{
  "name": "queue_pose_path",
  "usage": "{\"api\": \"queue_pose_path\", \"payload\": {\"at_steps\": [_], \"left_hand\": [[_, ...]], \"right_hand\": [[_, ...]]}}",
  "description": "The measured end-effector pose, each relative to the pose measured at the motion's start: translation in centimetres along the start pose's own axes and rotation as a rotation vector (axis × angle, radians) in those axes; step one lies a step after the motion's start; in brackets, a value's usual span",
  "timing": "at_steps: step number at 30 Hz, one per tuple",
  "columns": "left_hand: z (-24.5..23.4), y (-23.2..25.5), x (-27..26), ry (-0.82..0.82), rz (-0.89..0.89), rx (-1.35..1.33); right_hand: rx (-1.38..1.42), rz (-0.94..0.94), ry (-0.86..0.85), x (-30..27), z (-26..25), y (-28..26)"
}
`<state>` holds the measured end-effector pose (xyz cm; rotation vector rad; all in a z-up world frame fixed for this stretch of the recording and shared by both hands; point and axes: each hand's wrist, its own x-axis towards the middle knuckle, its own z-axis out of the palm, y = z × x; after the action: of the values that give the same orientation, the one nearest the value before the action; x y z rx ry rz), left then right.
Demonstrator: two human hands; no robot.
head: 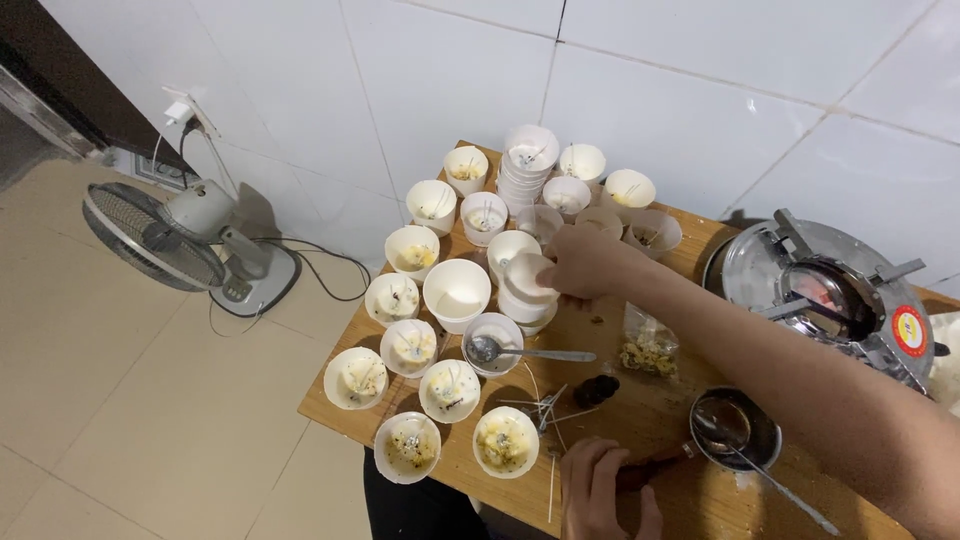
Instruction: Melting wax in a small pot over a portable stove and pouring it into small cups to make candles.
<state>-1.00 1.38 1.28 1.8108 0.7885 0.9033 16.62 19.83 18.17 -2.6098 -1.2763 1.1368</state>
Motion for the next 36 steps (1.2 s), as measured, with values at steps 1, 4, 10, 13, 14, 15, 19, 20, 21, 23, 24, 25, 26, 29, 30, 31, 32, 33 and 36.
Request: {"api": "queue_pose_path", "payload": {"at_steps": [1,4,10,13,14,15,19,20,21,23,24,25,26,29,30,31,32,33,36], "left_hand": [[-0.1,0.1,0.1,0.002,0.001,0.000],[0.1,0.1,0.1,0.052,0.037,-0.016],[-0.2,0.6,0.3,0.036,0.033,-0.033],[-0.2,0.6,0.4,0.103,0.087,-0.023],[-0.1,0.4,0.3,0.089,0.090,-0.021],[-0.1,0.2,0.2,0.076,0.091,-0.018],[0.2,0.0,0.0,0.124,0.094,-0.026],[-0.1,0.3,0.0,0.081,0.059,-0.030],[-0.3,0.6,0.1,0.037,0.025,-0.036],[0.1,-0.1,-0.1,0.035,0.041,-0.030],[0.4,-0.4,-0.2,0.033,0.058,-0.026],[0.3,-0.3,-0.1,0.033,0.059,-0.025],[0.2,-0.1,0.0,0.043,0.067,-0.029],[0.2,-0.3,-0.1,0.036,0.071,-0.028],[0.3,-0.5,-0.1,0.019,0.065,-0.028],[0.3,-0.3,-0.1,0.019,0.066,-0.027],[0.3,-0.2,-0.2,0.035,0.067,-0.026],[0.2,0.0,-0.2,0.052,0.068,-0.025],[0.3,0.0,0.0,0.092,0.104,-0.021]], "right_hand": [[-0.001,-0.002,0.001,0.6,0.2,0.4],[-0.063,-0.030,0.035,2.1,1.4,1.5],[-0.267,-0.209,0.194,6.0,4.5,4.5],[-0.304,-0.120,0.205,6.1,4.7,4.5],[-0.273,-0.112,0.184,6.0,4.6,4.4],[-0.242,-0.104,0.162,6.0,4.6,4.3],[-0.256,0.033,0.113,0.9,1.0,0.8],[-0.280,0.059,0.172,-1.1,-0.3,-0.5],[-0.303,0.087,0.233,-3.1,-1.6,-1.8],[-0.227,-0.061,0.347,-1.9,-2.1,-0.9],[-0.148,-0.206,0.463,-1.3,-2.4,-0.4],[-0.148,-0.207,0.463,-1.7,-2.5,-1.5],[-0.113,-0.169,0.396,-2.1,-2.6,-2.7],[-0.125,-0.338,0.426,2.6,0.0,-1.9],[-0.174,-0.543,0.522,5.1,1.4,-0.9],[-0.174,-0.543,0.523,5.3,1.8,-1.2],[-0.141,-0.562,0.502,5.5,2.3,-1.5],[-0.108,-0.581,0.481,5.8,2.8,-1.9],[-0.341,-0.303,0.413,5.9,3.4,-3.8]]}}
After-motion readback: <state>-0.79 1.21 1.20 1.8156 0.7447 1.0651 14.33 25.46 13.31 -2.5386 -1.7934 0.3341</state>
